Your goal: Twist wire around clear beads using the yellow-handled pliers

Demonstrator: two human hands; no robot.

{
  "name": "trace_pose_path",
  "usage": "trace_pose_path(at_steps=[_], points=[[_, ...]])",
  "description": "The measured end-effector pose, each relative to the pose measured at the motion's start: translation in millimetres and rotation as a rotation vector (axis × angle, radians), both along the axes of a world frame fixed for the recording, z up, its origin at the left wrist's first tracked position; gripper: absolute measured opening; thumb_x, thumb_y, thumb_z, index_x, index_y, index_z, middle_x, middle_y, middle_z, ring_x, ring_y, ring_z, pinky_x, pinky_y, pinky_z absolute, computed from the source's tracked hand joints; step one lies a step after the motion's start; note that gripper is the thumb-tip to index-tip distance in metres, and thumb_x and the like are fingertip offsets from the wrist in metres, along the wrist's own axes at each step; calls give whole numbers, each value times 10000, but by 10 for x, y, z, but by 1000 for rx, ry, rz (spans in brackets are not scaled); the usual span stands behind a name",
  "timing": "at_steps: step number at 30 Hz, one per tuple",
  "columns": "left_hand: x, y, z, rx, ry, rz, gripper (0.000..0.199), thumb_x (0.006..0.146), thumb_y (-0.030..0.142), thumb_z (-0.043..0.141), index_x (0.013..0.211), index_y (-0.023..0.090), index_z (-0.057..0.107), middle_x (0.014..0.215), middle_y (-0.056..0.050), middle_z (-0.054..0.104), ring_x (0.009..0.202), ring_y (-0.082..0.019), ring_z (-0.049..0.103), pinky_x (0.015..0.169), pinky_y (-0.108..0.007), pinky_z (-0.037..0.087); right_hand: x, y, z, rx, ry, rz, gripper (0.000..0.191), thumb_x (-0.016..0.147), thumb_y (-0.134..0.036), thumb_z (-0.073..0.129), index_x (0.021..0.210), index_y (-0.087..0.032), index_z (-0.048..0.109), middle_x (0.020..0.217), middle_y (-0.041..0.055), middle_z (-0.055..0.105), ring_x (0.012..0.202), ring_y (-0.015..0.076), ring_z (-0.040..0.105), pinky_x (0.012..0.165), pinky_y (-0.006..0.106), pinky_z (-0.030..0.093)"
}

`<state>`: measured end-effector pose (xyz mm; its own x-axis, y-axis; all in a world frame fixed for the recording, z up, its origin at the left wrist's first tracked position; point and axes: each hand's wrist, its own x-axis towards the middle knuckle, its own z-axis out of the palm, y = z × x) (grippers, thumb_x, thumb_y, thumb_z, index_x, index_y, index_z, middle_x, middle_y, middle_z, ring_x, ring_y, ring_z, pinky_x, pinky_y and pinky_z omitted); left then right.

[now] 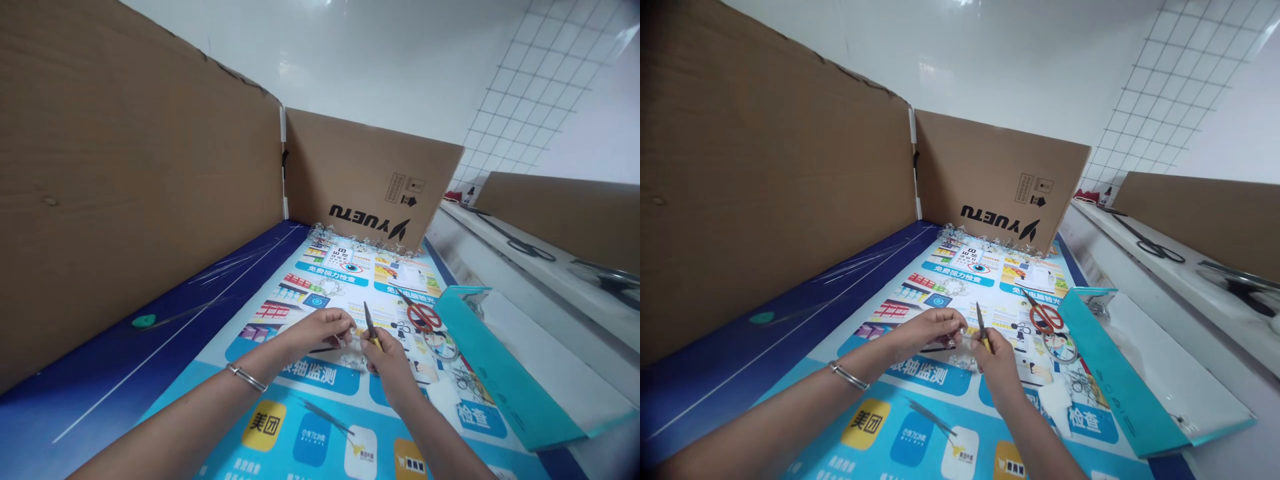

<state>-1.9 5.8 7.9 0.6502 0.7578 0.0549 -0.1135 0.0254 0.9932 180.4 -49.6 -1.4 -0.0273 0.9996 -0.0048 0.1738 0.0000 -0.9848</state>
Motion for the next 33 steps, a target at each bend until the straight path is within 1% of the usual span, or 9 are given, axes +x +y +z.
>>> trace_pose_path(at_steps=[3,6,9,12,14,18,22,28,33], points=[[-9,3,-76,-176,-126,4,388,875,490,388,1050,182,545,898,-80,620,773,-166,594,706,-292,452,24,24,-67,-31,90,-19,189,777,-372,515,857,-204,487,577,-66,364,463,77,346,444,205,314],[-2,-24,-140,-476,-311,-28,398,864,485,425,1047,150,535,925,-109,621,829,-198,616,768,-330,457,42,35,-98,-49,143,-45,190,778,-367,529,853,-200,476,587,-63,375,467,75,360,442,201,314],[31,-78,-167,-565,-390,-9,316,860,401,490,1020,133,533,950,-132,630,861,-210,621,788,-333,454,53,36,-103,-49,166,-64,184,773,-352,553,839,-196,481,581,-61,393,470,74,371,449,198,315],[70,-122,-166,-545,-397,25,203,834,268,563,991,143,533,1008,-133,626,902,-205,613,789,-314,450,58,37,-100,-46,170,-71,162,778,-333,556,825,-195,485,557,-65,394,471,76,376,455,198,313],[85,-129,-165,-514,-377,61,179,816,243,588,961,150,538,995,-121,632,884,-200,617,757,-297,455,57,41,-99,-48,169,-66,152,782,-327,554,820,-195,489,557,-64,400,474,78,378,459,200,313],[81,-108,-184,-426,-308,132,169,813,304,589,859,144,559,865,-87,642,759,-170,616,685,-273,452,53,44,-98,-57,161,-49,151,785,-322,560,839,-194,503,596,-57,424,485,73,375,464,202,308],[64,-96,-201,-341,-245,156,212,813,353,576,806,141,573,779,-50,616,656,-125,563,636,-251,432,53,39,-94,-54,135,-8,167,801,-342,551,864,-194,507,600,-57,419,495,73,361,472,206,296],[27,-90,-181,-146,-57,221,268,818,384,542,899,149,642,672,3,513,610,-106,478,599,-228,394,64,39,-93,-45,108,52,199,803,-374,556,866,-189,520,577,-60,387,497,78,339,465,214,279],[0,-96,-159,50,36,278,287,840,353,490,995,185,663,822,-19,492,661,-120,493,666,-265,422,59,18,-66,-61,96,32,211,788,-365,577,894,-185,545,589,-53,403,508,82,350,477,221,288]])
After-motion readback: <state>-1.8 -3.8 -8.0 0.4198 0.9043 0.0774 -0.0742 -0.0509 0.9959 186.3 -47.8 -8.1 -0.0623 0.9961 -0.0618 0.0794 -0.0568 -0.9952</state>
